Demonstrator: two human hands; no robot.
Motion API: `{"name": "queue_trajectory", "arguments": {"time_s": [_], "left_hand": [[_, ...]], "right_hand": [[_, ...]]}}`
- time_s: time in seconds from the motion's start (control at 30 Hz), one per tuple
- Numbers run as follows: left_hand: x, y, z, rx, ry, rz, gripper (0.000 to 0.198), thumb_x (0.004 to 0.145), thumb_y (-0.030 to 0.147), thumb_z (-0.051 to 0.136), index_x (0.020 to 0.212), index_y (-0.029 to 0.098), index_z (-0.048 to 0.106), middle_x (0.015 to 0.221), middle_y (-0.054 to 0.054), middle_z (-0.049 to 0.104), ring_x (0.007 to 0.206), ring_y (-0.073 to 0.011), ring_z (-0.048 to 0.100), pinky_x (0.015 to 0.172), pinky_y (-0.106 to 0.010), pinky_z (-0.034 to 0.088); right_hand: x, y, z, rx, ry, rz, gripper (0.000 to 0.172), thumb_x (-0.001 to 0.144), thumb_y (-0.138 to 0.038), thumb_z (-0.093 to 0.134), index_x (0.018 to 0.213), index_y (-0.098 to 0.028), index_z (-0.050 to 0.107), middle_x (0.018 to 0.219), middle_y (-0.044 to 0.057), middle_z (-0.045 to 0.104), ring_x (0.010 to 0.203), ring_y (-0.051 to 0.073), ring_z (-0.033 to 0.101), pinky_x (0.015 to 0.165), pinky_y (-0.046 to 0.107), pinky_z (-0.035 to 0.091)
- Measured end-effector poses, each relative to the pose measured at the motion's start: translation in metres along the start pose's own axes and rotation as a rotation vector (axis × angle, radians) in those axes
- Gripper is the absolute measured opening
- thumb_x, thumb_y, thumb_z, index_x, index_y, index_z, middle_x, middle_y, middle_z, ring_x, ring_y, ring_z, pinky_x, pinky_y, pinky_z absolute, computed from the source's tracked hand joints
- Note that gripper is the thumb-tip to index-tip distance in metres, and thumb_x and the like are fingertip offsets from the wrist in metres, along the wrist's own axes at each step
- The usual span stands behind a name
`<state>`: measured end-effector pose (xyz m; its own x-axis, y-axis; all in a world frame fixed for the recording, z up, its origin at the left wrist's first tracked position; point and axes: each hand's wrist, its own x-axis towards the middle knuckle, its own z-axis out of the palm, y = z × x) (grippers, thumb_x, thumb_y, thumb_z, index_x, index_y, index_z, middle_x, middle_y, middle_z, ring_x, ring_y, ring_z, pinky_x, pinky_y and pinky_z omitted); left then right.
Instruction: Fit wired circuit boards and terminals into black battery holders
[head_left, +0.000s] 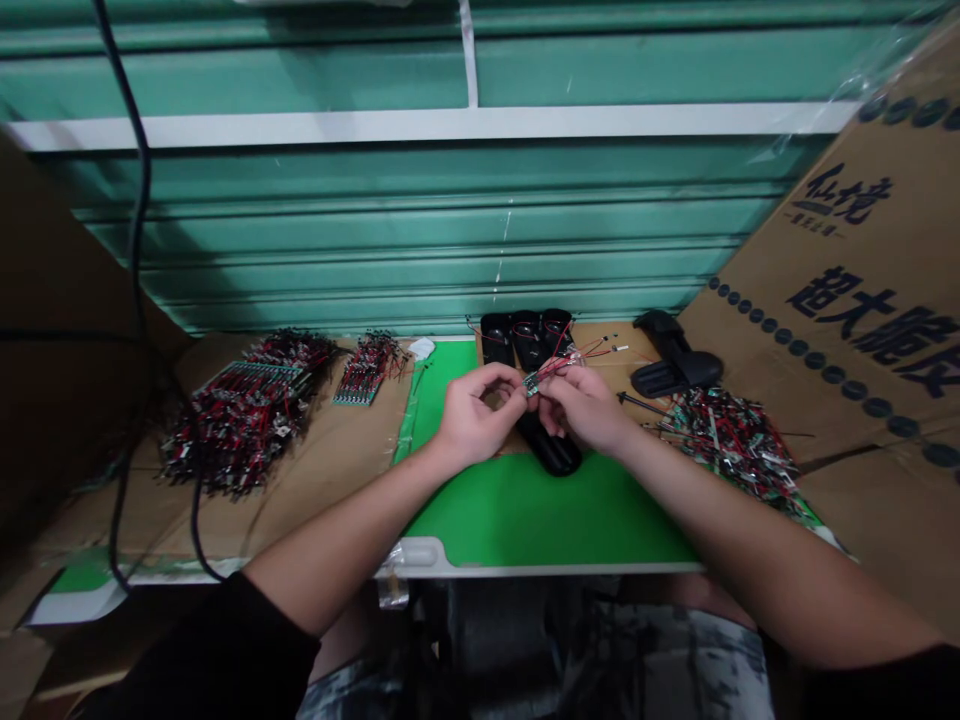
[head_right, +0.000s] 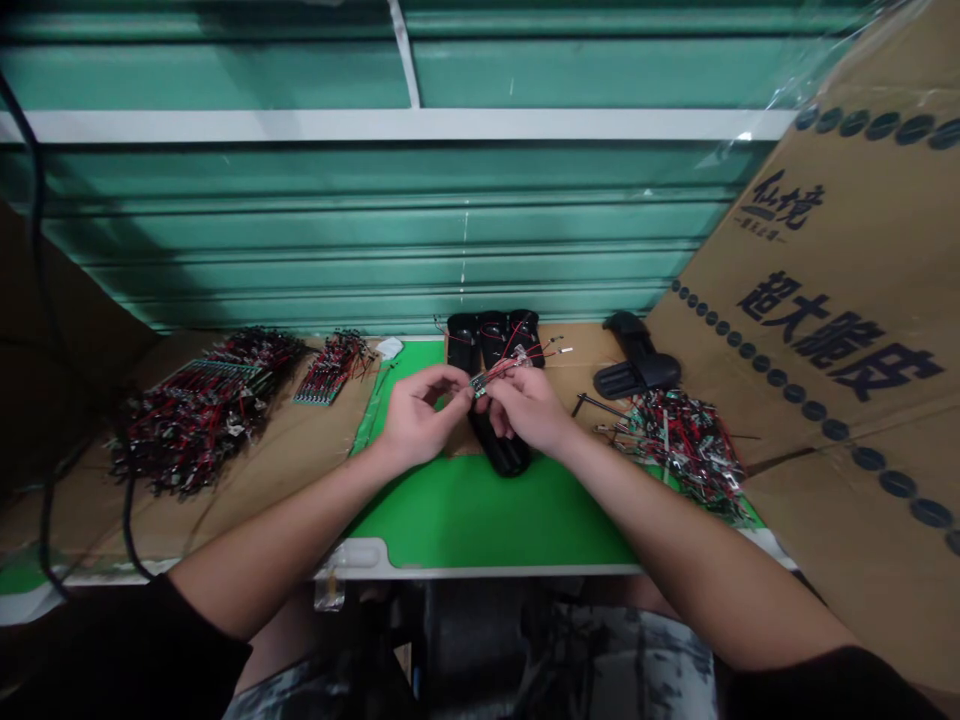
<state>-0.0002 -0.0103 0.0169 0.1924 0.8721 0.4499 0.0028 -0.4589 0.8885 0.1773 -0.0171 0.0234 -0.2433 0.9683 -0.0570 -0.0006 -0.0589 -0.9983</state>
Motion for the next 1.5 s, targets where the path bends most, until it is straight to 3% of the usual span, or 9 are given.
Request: {"name": "queue_trajectory", "arguments": {"time_s": [0.13,0.33,0.6,0.83,1.0,1.13,1.33,1.4,1.5], "left_hand": [[0.002,-0.001,-0.001,-0.036,0.034,-0.02,0.014,0.083,0.031,0.08,0.085,0.018,0.073,0.079,-0.004,0.073,0.072,-0.0165,0.067,0.072,-0.03,0.055],[0.003,-0.002,-0.003,-0.079,0.034,-0.018,0.021,0.084,0.036,0.084,0.089,0.018,0.074,0.083,-0.005,0.075,0.074,-0.0167,0.068,0.073,-0.03,0.056],[0.008,-0.001,-0.006,-0.096,0.103,-0.062,0.026,0.081,0.04,0.087,0.087,0.018,0.074,0.074,-0.002,0.07,0.064,-0.014,0.061,0.062,-0.027,0.049],[0.035,-0.001,-0.036,-0.419,0.272,-0.161,0.017,0.074,0.028,0.079,0.08,0.022,0.065,0.066,0.001,0.064,0.062,-0.0148,0.063,0.06,-0.026,0.048],[0.049,-0.006,-0.066,-0.539,0.302,-0.239,0.016,0.058,0.023,0.066,0.068,0.022,0.054,0.074,-0.002,0.069,0.06,-0.0155,0.064,0.055,-0.025,0.047],[0.055,-0.016,-0.086,-0.449,0.094,-0.248,0.01,0.049,0.025,0.056,0.057,0.022,0.051,0.058,-0.005,0.062,0.042,-0.0168,0.053,0.041,-0.028,0.039],[0.049,-0.026,-0.088,-0.012,-0.576,-0.492,0.005,0.049,0.025,0.056,0.048,0.023,0.051,0.047,-0.004,0.056,0.035,-0.0158,0.044,0.038,-0.027,0.025],[0.044,-0.023,-0.083,0.242,-0.68,-0.369,0.011,0.055,0.023,0.058,0.047,0.022,0.051,0.043,0.002,0.045,0.039,-0.0128,0.04,0.043,-0.026,0.023],[0.038,-0.017,-0.074,0.577,-0.672,-0.135,0.02,0.065,0.021,0.063,0.048,0.021,0.052,0.044,0.006,0.037,0.045,-0.0102,0.032,0.05,-0.028,0.02]], "right_hand": [[0.0,-0.005,-0.002,0.043,-0.017,0.049,0.018,0.071,-0.037,0.066,0.073,-0.02,0.063,0.062,0.003,0.071,0.038,0.011,0.054,0.034,0.021,0.038],[-0.003,-0.008,-0.005,-0.021,-0.001,0.044,0.017,0.067,-0.031,0.069,0.074,-0.024,0.055,0.051,-0.004,0.061,0.036,0.012,0.052,0.033,0.02,0.04],[-0.001,-0.006,-0.005,-0.061,0.021,0.016,0.027,0.066,-0.027,0.072,0.091,-0.022,0.061,0.065,-0.005,0.068,0.04,0.011,0.055,0.034,0.019,0.04],[0.005,-0.003,-0.017,-0.203,0.084,-0.144,0.007,0.07,-0.026,0.064,0.075,-0.021,0.064,0.061,-0.001,0.065,0.048,0.011,0.053,0.045,0.022,0.038],[0.006,-0.006,-0.024,-0.163,0.194,-0.262,0.011,0.074,-0.03,0.059,0.071,-0.021,0.063,0.058,-0.001,0.061,0.047,0.011,0.049,0.047,0.024,0.035],[0.007,-0.006,-0.025,-0.063,0.273,-0.293,0.009,0.077,-0.029,0.063,0.079,-0.021,0.063,0.062,-0.003,0.062,0.045,0.009,0.048,0.046,0.023,0.033],[0.009,0.0,-0.022,0.034,0.135,-0.273,0.02,0.082,-0.031,0.069,0.091,-0.023,0.054,0.073,-0.004,0.067,0.045,0.008,0.05,0.045,0.022,0.034],[0.01,0.003,-0.021,0.048,0.075,-0.269,0.023,0.085,-0.032,0.07,0.093,-0.024,0.05,0.076,-0.005,0.068,0.046,0.008,0.051,0.045,0.022,0.034],[0.01,0.007,-0.019,0.037,0.02,-0.277,0.03,0.09,-0.038,0.073,0.096,-0.025,0.047,0.081,-0.005,0.067,0.048,0.008,0.053,0.043,0.021,0.034]]}}
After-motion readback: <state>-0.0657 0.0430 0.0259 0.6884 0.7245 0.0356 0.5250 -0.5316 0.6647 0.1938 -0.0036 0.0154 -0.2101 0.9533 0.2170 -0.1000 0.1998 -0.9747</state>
